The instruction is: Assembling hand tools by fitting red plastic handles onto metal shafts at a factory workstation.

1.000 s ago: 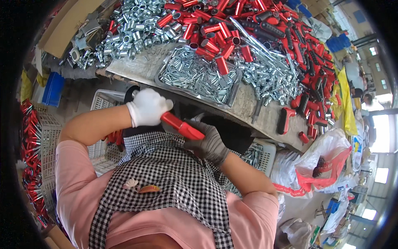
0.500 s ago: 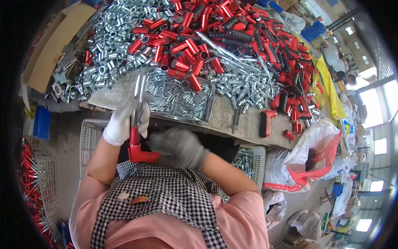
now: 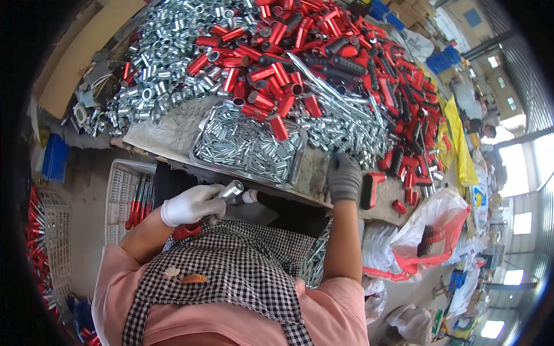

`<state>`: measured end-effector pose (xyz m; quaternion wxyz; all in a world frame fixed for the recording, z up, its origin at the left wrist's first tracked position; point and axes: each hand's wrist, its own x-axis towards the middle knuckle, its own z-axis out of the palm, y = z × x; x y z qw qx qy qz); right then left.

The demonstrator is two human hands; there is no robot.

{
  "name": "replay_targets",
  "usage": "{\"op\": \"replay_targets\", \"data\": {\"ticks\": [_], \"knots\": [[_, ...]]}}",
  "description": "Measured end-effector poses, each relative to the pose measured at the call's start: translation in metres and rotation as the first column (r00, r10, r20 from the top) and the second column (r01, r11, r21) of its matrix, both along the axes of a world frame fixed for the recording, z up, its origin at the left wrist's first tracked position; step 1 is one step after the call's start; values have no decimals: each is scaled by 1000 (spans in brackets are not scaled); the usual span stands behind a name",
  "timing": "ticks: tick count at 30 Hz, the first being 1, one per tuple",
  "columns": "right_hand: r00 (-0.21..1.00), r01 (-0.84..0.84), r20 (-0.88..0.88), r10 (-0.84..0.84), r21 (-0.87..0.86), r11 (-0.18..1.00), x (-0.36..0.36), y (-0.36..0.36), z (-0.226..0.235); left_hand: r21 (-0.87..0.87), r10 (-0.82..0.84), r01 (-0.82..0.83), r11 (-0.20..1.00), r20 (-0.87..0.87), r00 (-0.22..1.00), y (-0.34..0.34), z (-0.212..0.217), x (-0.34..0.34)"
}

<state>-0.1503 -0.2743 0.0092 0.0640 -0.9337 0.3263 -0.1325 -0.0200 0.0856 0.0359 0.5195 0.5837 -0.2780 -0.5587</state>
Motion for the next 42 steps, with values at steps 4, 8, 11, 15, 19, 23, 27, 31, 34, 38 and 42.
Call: {"op": "replay_targets", "data": {"ticks": [4, 8, 11, 15, 19, 23, 27, 31, 34, 38, 42], "knots": [[859, -310, 510, 40, 457, 833, 1, 57, 37, 7, 10, -12, 1000, 223, 975, 1, 10, -6], [637, -771, 476, 606, 393, 501, 10, 126, 83, -142, 82, -14, 990, 485, 871, 5, 8, -13], [449, -893, 351, 822, 157, 421, 27, 162, 79, -215, 94, 46, 976, 594, 799, 11, -1, -17], [330, -939, 398, 856, 227, 257, 48, 167, 78, -314, 203, -2, 950, 609, 766, 23, 2, -14], [182, -786, 324, 928, 615, -60, 115, 150, 95, -551, 416, -73, 831, 530, 739, 26, 4, -8], [642, -718, 36, 766, 379, 584, 214, 148, 75, -380, 264, -32, 925, 579, 772, 33, 8, 0], [781, -586, -332, 529, -96, 805, 304, 176, 42, -345, 238, -22, 938, 599, 765, 32, 2, -2], [781, -586, -315, 540, -68, 807, 322, 188, 33, -383, 247, -6, 924, 584, 774, 34, 4, 2], [784, -583, -288, 550, -38, 812, 317, 184, 25, -343, 195, 15, 939, 570, 798, 36, 3, -2], [671, -721, -174, 721, 71, 689, 300, 161, 33, -422, 277, -6, 907, 586, 761, 35, -1, -8], [688, -717, 692, 220, 695, 55, 219, 167, 69, -396, 299, -72, 915, 548, 782, 39, 6, -6]]}}
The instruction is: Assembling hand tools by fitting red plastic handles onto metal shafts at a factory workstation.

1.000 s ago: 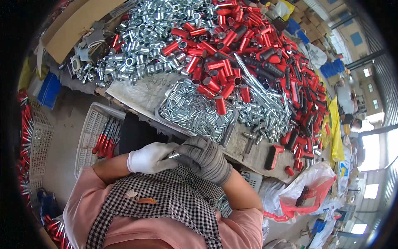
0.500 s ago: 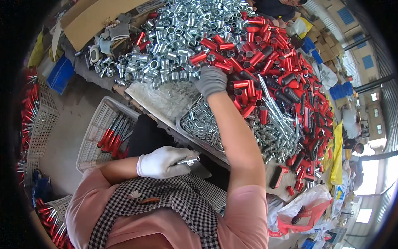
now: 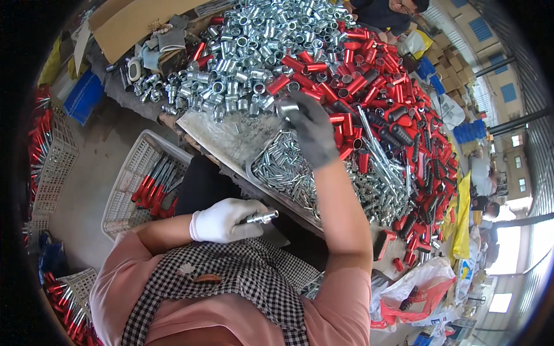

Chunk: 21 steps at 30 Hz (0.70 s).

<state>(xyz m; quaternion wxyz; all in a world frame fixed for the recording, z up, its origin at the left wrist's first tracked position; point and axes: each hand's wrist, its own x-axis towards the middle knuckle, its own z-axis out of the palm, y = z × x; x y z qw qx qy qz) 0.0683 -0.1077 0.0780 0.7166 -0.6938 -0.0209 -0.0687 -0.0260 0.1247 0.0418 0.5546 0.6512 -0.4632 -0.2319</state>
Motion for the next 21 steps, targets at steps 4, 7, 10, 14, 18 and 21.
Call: {"op": "replay_targets", "data": {"ticks": [4, 7, 10, 14, 18, 21], "knots": [[949, -243, 10, 316, -617, 748, -93, -11, 40, 35, 44, -44, 998, 11, 999, 5, -11, 2], [898, -371, -43, 438, -609, 701, -134, -11, 47, 114, -34, 33, 993, 6, 999, 6, -15, 5], [776, -397, 31, 630, -753, 526, -147, 0, 20, -56, -31, 32, 998, 21, 999, -6, -22, -2], [750, -228, 149, 645, -857, 462, -156, 12, 21, 151, -146, 161, 975, -106, 984, -6, -20, -8], [855, -515, -370, 365, -691, 507, -169, 22, 39, 72, -75, 75, 995, -3, 997, -6, -29, -19], [891, -451, -301, 341, -685, 572, -179, 21, 29, 87, -50, 46, 995, 37, 998, -4, -27, -22]]}}
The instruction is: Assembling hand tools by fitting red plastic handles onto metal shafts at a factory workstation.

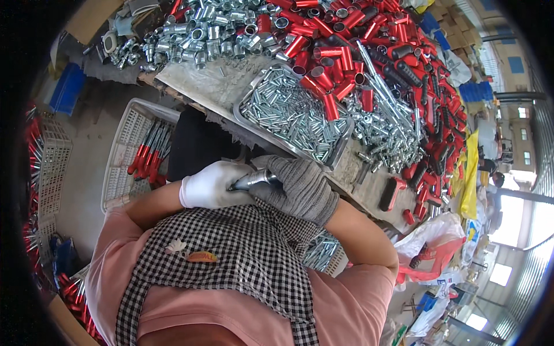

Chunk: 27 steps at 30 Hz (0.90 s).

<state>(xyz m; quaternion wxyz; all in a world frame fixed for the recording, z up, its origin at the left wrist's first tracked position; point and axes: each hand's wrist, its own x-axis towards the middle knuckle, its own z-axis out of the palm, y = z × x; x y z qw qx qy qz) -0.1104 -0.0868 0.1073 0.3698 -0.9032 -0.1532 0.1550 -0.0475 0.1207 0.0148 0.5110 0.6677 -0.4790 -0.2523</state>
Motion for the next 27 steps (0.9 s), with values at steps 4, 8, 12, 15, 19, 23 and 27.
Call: {"op": "replay_targets", "data": {"ticks": [4, 8, 12, 15, 19, 23, 27], "knots": [[998, 38, 51, -38, 8, 999, -5, -7, -7, 89, -6, 6, 996, -1, 1000, 0, 1, -3], [918, -25, 396, 24, -1, 1000, -1, -19, -2, 19, 25, -25, 1000, 13, 1000, 0, 2, -3], [968, 45, 251, -27, -66, 997, -7, -20, 4, -21, 82, -82, 996, -4, 997, 1, 4, -6], [938, 118, 334, -95, -50, 992, -15, -24, 12, -24, 149, -150, 988, -22, 989, 3, 3, -5], [861, -109, 488, 142, -96, 989, 3, -16, -9, -54, 105, -105, 993, 2, 994, 3, -1, -7], [948, 11, 317, -12, 4, 1000, -7, -26, -11, -23, 133, -133, 991, 6, 991, 4, 1, -3], [750, -29, 658, 65, -66, 997, 9, -8, -18, -29, 128, -128, 991, 9, 992, 1, -3, -3]]}}
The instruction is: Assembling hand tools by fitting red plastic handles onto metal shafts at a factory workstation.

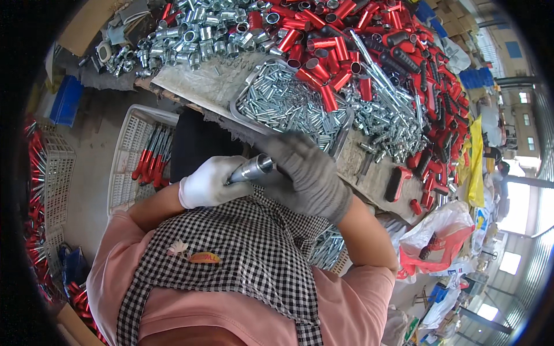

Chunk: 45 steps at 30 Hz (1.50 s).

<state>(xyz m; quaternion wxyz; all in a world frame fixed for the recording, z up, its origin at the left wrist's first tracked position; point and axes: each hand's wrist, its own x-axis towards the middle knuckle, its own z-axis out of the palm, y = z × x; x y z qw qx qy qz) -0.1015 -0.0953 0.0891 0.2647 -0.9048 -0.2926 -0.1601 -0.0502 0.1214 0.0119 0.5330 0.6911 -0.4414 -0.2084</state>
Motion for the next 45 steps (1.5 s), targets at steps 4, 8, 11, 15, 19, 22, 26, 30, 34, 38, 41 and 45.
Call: {"op": "replay_targets", "data": {"ticks": [4, 8, 11, 15, 19, 22, 26, 30, 34, 38, 41, 45], "knots": [[809, 104, -588, 29, 190, 976, -16, -21, 9, -88, -29, 35, 995, 68, 997, -1, -4, -7], [885, 211, -463, -52, 300, 930, -19, -16, -18, 44, -34, 33, 998, 11, 999, -1, 5, -2], [986, -61, -143, 82, 141, 988, -10, -9, 0, -12, -73, 74, 997, 64, 995, -3, 7, -3], [894, 155, -424, -146, -12, 988, -21, -5, 9, 1, -47, 47, 999, 93, 995, -6, 0, -6], [869, 182, -460, -182, -45, 982, -23, -2, 2, 14, -72, 71, 997, 57, 996, -8, 0, -6], [868, 91, -494, -59, 41, 995, -21, -4, 7, 55, -136, 134, 989, 29, 990, -5, 2, -5], [924, -218, -293, 247, 130, 967, -22, -15, -5, 126, -269, 271, 954, -32, 963, -6, 1, -2], [926, -156, -338, 167, 58, 986, -26, -15, 0, 65, -238, 236, 970, 28, 971, -8, -3, -5], [923, -67, -380, 61, -2, 998, -27, -14, 2, 55, -146, 142, 988, 69, 987, -10, -3, -15], [888, -61, -458, 49, -12, 998, -28, -16, 0, -1, -65, 66, 998, 169, 983, -11, -6, -19], [870, 16, -491, -33, -37, 999, -30, -11, 6, 26, -16, 12, 1000, 155, 988, -12, -9, -21], [904, 69, -416, -96, -79, 995, -37, -7, 3, 8, -59, 59, 998, 157, 986, -13, -8, -21]]}}
